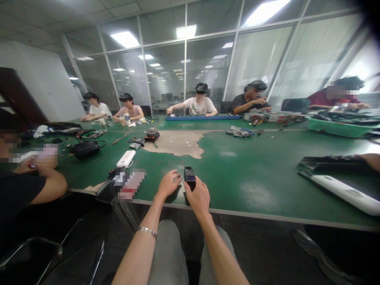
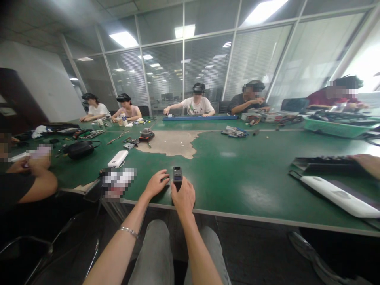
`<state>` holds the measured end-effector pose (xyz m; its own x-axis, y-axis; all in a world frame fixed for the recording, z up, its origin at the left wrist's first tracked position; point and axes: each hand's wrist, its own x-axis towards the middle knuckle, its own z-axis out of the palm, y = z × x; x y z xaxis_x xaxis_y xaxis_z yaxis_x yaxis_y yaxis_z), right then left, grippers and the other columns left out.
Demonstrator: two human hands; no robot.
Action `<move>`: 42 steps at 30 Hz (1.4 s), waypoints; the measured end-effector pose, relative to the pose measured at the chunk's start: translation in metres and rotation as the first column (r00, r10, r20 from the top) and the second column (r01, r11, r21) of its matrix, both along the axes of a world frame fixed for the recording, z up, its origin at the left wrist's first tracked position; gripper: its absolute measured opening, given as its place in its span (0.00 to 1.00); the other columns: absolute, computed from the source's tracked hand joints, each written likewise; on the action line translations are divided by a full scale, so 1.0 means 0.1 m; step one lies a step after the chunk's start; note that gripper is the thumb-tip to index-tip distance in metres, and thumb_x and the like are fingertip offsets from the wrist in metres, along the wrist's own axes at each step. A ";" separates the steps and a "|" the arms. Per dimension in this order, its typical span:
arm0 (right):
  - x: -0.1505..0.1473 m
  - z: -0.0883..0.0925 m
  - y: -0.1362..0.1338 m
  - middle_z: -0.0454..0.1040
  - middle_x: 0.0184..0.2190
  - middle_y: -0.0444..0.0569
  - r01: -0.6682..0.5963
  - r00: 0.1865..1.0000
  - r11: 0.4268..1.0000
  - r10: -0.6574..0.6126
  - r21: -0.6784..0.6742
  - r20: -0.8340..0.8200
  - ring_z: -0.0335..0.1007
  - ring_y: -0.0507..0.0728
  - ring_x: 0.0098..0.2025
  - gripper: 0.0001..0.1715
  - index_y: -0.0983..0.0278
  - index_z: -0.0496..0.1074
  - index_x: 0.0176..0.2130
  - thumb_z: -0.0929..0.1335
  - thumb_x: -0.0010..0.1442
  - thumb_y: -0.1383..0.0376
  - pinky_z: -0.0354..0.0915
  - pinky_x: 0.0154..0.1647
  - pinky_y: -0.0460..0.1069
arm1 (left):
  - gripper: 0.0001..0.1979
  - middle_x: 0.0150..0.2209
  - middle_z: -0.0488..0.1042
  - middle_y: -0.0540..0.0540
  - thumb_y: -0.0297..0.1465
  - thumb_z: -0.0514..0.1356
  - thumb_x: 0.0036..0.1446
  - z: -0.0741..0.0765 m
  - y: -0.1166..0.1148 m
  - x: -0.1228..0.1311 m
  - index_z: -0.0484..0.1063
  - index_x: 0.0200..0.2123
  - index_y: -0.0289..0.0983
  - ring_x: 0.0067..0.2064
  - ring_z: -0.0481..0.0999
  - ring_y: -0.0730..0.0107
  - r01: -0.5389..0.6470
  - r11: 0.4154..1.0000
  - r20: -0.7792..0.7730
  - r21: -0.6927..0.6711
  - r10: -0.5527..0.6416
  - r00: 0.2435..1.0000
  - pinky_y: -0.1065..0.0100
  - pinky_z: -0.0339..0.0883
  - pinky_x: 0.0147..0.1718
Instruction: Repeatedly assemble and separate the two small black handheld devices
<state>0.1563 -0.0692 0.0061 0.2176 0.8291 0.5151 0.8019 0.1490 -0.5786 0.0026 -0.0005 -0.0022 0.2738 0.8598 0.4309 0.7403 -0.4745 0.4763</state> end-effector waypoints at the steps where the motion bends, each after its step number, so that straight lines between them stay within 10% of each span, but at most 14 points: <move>1: 0.00 0.00 0.00 0.73 0.43 0.53 -0.003 1.000 1.000 0.003 0.000 0.001 0.65 0.60 0.47 0.23 0.64 0.66 0.50 0.62 0.60 0.54 0.58 0.47 0.52 | 0.15 0.56 0.69 0.42 0.37 0.55 0.61 0.00 -0.01 0.00 0.75 0.46 0.38 0.57 0.67 0.62 0.004 1.000 -0.011 0.006 -0.004 1.000 0.61 0.59 0.58; 9: -0.01 -0.08 0.06 0.68 0.53 0.63 0.063 0.998 0.998 -0.063 0.023 -0.008 0.61 0.64 0.54 0.41 0.74 0.57 0.60 0.63 0.58 0.49 0.57 0.53 0.55 | 0.16 0.56 0.69 0.41 0.38 0.54 0.61 0.02 -0.03 0.02 0.74 0.47 0.38 0.57 0.67 0.61 0.009 1.000 -0.032 0.021 -0.008 0.999 0.61 0.59 0.58; 22: 0.03 0.00 0.12 0.74 0.42 0.53 -0.027 0.999 1.000 0.027 -0.008 -0.023 0.68 0.60 0.44 0.26 0.64 0.67 0.51 0.63 0.59 0.53 0.59 0.46 0.51 | 0.16 0.57 0.68 0.41 0.38 0.55 0.61 0.01 -0.02 0.01 0.74 0.48 0.38 0.58 0.67 0.61 0.004 1.000 -0.032 0.025 -0.003 0.999 0.61 0.59 0.58; 34: 0.15 0.23 0.19 0.73 0.47 0.55 0.016 0.982 0.998 -0.002 0.068 -0.191 0.68 0.60 0.47 0.33 0.64 0.64 0.56 0.62 0.58 0.48 0.60 0.47 0.52 | 0.17 0.57 0.69 0.42 0.38 0.56 0.60 -0.02 -0.01 0.00 0.73 0.50 0.40 0.58 0.66 0.60 -0.005 1.000 -0.006 0.019 0.005 1.000 0.60 0.59 0.59; 42: 0.60 0.05 0.27 0.73 0.46 0.55 0.110 0.987 0.993 -0.104 0.043 -0.120 0.68 0.61 0.46 0.32 0.65 0.65 0.55 0.63 0.57 0.49 0.61 0.47 0.53 | 0.22 0.58 0.67 0.42 0.40 0.57 0.59 0.02 -0.04 0.00 0.68 0.55 0.39 0.59 0.65 0.59 0.041 0.999 -0.069 0.031 -0.038 0.997 0.58 0.56 0.59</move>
